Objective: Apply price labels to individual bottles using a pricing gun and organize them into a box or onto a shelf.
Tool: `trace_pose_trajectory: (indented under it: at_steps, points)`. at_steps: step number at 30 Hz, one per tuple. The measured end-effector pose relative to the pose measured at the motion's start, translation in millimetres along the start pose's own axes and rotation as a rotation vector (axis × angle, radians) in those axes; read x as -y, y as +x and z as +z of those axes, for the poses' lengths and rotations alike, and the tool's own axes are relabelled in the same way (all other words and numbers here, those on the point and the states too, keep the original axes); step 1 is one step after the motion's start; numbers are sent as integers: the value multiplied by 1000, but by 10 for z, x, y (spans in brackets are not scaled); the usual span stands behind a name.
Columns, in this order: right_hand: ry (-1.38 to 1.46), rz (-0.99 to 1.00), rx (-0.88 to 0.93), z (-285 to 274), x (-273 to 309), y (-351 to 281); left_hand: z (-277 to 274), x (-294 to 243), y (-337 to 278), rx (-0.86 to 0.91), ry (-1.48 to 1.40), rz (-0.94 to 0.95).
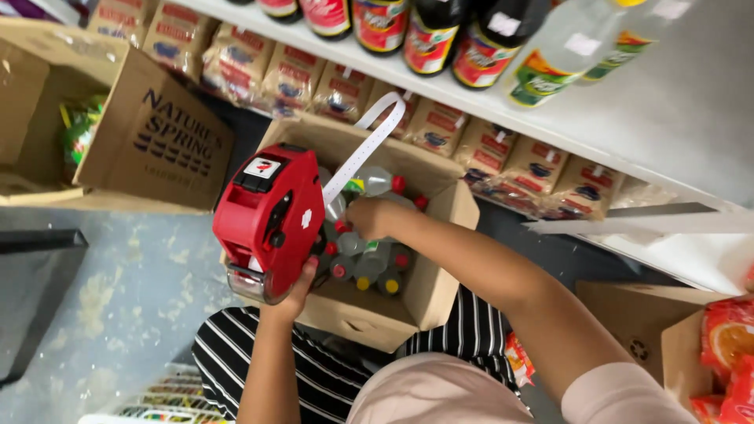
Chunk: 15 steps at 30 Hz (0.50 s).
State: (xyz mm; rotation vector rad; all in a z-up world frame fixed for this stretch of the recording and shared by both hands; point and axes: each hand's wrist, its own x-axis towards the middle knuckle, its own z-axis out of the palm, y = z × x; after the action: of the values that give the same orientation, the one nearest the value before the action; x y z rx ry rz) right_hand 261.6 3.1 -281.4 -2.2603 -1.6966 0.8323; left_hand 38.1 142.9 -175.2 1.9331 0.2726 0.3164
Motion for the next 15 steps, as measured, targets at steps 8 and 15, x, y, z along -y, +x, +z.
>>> trace_pose_trajectory:
  at_steps: [8,15]
  points:
    - [-234,28,519,409,131,635,-6,83,33,-88,-301,-31]
    - [-205,-30,585,369,366,527,41,141,28,-132,-226,48]
